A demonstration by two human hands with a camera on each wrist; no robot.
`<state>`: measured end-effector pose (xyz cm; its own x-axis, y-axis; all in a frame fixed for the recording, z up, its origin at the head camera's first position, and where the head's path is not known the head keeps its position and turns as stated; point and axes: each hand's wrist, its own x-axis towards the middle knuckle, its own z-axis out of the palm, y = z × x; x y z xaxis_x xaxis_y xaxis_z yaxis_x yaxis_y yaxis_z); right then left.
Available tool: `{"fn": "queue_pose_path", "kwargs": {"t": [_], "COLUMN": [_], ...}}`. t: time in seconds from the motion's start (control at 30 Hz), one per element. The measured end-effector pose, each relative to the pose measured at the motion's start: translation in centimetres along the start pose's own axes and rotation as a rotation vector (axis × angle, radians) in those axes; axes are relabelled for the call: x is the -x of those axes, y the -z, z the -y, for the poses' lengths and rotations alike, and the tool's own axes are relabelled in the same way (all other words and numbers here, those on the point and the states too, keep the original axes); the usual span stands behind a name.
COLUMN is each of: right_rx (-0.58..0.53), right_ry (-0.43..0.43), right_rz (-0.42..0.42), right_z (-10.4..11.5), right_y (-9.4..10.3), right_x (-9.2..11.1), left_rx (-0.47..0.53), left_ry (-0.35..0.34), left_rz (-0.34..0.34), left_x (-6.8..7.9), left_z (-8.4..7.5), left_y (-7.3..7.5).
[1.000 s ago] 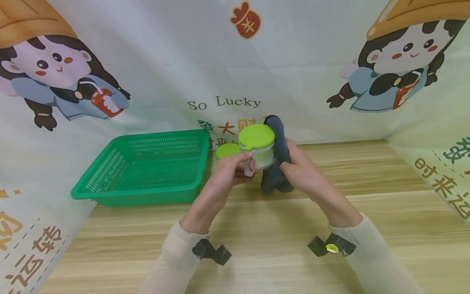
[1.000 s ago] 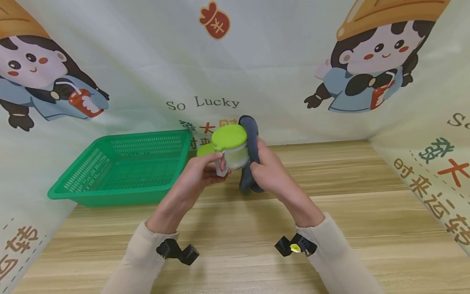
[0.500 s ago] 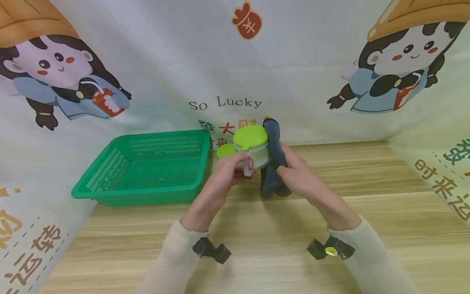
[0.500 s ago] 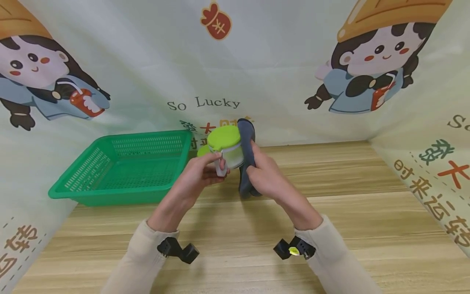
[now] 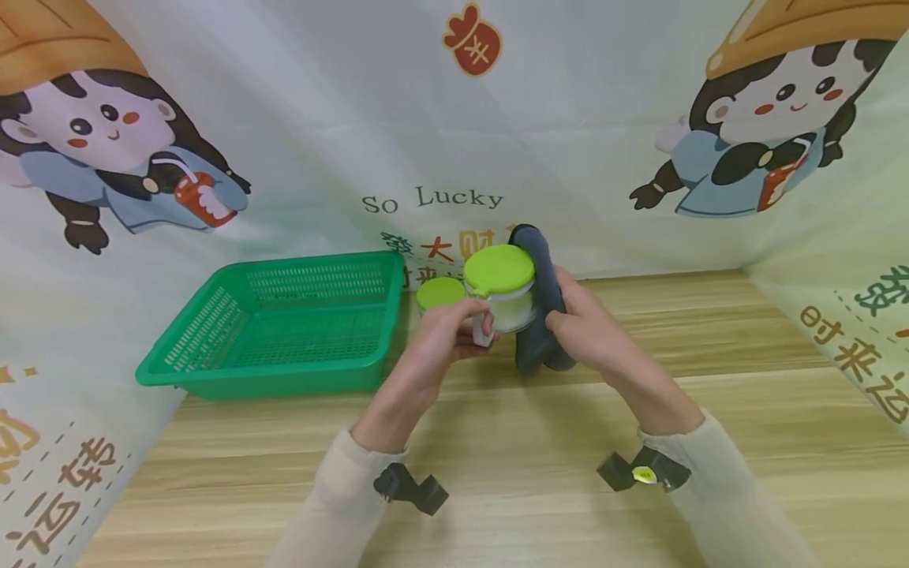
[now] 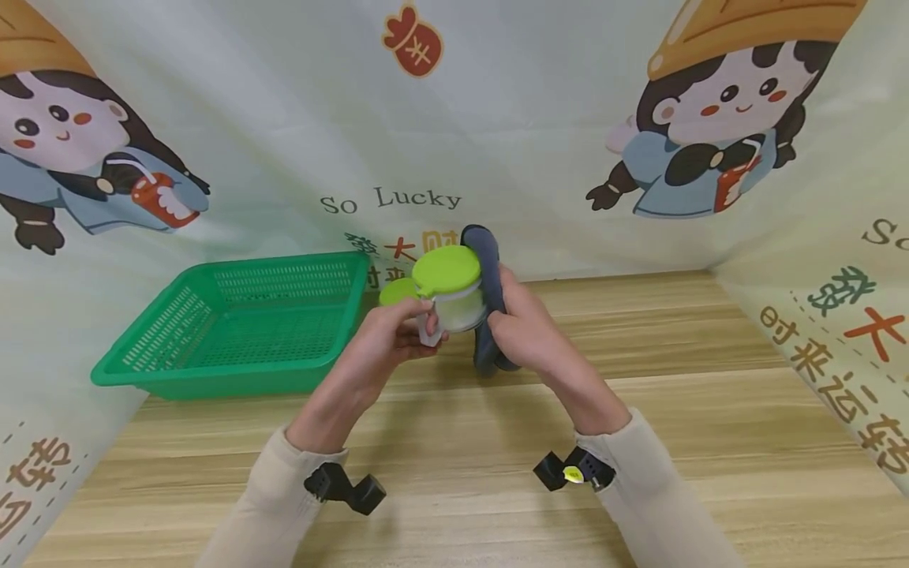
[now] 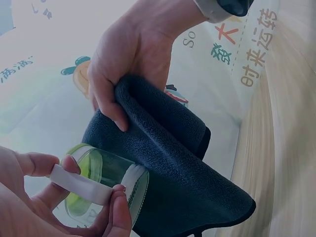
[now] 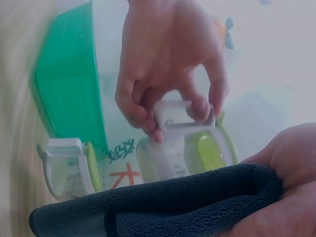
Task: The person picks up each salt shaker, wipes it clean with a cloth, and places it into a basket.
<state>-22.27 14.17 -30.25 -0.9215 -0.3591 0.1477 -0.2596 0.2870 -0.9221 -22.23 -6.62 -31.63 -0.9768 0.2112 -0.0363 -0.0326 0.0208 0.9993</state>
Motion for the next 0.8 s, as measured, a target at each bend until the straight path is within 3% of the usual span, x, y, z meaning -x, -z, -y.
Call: {"fn": "queue_pose_path", "kwargs": {"t": [0.23, 0.5, 0.8], "right_rx": [0.062, 0.18, 0.091], "right_ry": [0.069, 0.075, 0.054], "right_rz": [0.019, 0.039, -0.011], "right_z": [0.8, 1.3, 0.3], "right_y": [-1.6, -3.1, -2.9], "right_x": [0.7, 1.3, 0.6], "left_rx": [0.041, 0.064, 0.021], "left_ry": [-0.004, -0.001, -0.002], "left_rz": [-0.044, -0.083, -0.089], "left_x": [0.0, -0.1, -0.3], "left_z": [-0.1, 0.0, 0.1], "left_y": [0.2, 0.1, 0.1]}}
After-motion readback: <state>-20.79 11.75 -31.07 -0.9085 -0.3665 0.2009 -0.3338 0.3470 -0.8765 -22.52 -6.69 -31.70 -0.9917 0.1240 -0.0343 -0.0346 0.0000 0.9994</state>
